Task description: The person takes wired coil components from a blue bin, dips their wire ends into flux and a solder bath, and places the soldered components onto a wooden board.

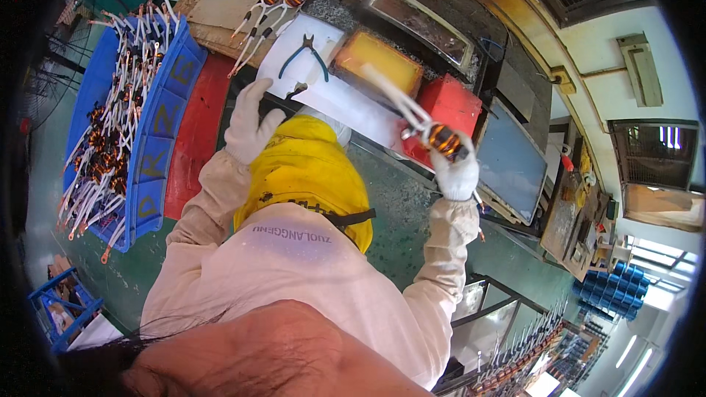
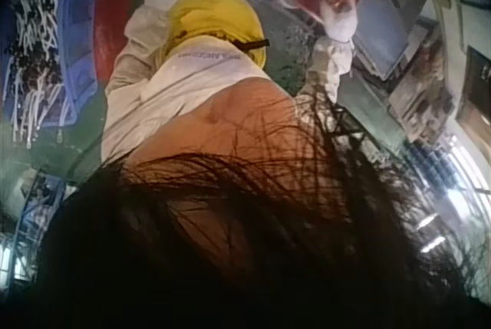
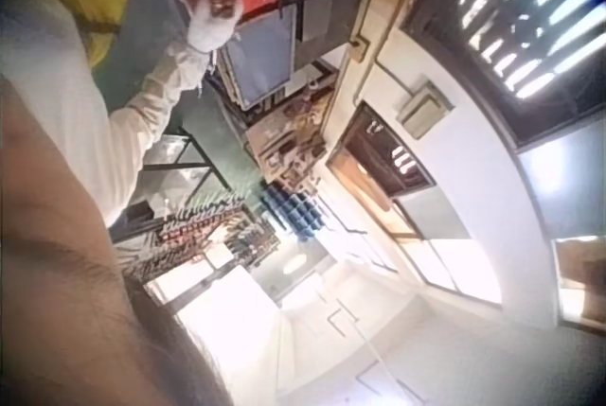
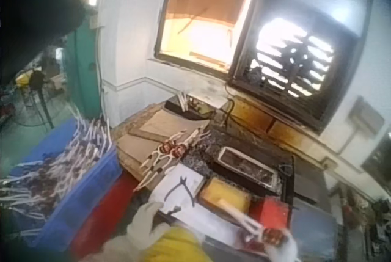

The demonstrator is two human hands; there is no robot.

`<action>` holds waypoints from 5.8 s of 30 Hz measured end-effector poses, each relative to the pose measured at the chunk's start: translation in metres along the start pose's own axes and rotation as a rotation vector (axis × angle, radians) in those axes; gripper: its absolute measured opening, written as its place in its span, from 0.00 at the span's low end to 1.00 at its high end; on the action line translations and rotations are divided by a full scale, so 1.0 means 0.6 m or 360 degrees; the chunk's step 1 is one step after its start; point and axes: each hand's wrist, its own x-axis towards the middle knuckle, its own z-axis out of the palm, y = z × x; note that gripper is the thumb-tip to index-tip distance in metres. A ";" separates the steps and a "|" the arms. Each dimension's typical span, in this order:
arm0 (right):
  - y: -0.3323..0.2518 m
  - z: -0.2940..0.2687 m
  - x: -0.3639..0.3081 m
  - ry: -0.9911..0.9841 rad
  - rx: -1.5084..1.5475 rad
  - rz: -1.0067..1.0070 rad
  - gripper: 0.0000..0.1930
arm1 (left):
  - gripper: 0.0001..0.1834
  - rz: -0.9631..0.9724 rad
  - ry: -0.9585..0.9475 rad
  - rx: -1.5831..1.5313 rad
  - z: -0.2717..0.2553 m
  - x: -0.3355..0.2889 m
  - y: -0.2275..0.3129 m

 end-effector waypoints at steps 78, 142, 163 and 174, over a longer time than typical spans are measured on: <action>0.072 0.019 0.093 0.0116 -0.0830 -0.0429 0.24 | 0.35 0.0164 -0.0791 0.0505 0.413 0.083 0.170; 0.073 0.035 0.231 0.0071 -0.0818 0.0397 0.23 | 0.25 -0.0509 -0.0200 0.1488 -0.051 -0.224 -0.357; 0.090 0.030 0.271 -0.0022 -0.0940 0.0373 0.21 | 0.24 -0.0450 -0.0075 0.1460 -0.052 -0.216 -0.350; 0.086 0.021 0.281 -0.0145 -0.1066 0.0425 0.25 | 0.25 -0.0529 -0.0128 0.1456 -0.052 -0.214 -0.345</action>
